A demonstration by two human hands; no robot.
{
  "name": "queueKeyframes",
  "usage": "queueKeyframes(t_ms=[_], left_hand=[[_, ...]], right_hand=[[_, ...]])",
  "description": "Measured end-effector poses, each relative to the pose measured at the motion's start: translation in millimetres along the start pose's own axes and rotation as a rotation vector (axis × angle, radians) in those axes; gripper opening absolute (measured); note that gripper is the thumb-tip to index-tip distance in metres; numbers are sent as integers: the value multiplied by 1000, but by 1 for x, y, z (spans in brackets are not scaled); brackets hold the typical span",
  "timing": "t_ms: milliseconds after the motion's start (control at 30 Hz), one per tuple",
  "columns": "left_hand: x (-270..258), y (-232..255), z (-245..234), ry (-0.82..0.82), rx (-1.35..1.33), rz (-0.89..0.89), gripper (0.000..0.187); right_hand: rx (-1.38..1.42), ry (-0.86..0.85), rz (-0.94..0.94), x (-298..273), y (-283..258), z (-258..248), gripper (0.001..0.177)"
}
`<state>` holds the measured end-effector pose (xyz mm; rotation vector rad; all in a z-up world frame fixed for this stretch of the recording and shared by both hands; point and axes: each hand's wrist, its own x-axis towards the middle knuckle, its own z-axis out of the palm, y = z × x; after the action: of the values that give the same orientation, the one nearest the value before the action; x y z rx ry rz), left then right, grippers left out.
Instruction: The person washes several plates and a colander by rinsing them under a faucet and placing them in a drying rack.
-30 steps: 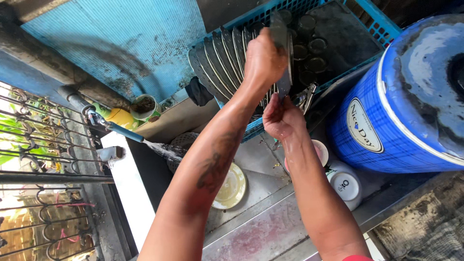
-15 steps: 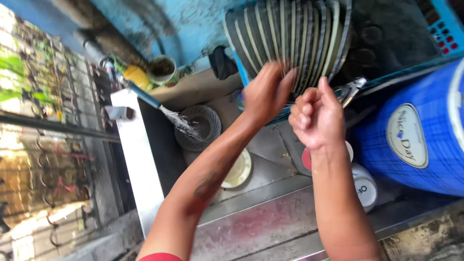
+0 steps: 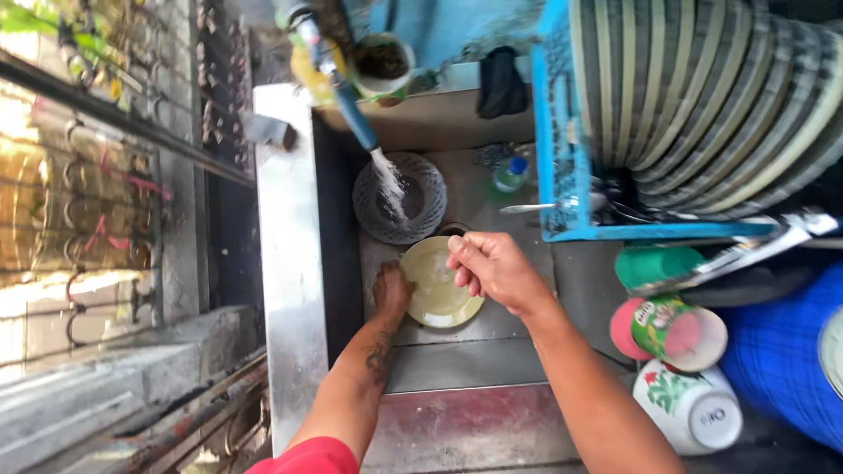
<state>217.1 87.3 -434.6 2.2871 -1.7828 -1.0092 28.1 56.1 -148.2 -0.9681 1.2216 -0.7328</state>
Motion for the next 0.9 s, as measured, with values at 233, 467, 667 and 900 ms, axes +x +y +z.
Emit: queueKeyframes(t_ms=[233,467,667,900], left_hand=[[27,-20,25,21,-73,-49,36],[9,-11,-24,61,-318,-257,46],[37,-22,-21,138,-634,-118,29],[80,6,-23,250,-1200,-75,29]], right_hand=[[-133,-8,158,45,80,12,31],[-154,13,248,48,109,15,26],[-197,13,243,51,123,10,24],[-246,39,159,62,143,17,20]])
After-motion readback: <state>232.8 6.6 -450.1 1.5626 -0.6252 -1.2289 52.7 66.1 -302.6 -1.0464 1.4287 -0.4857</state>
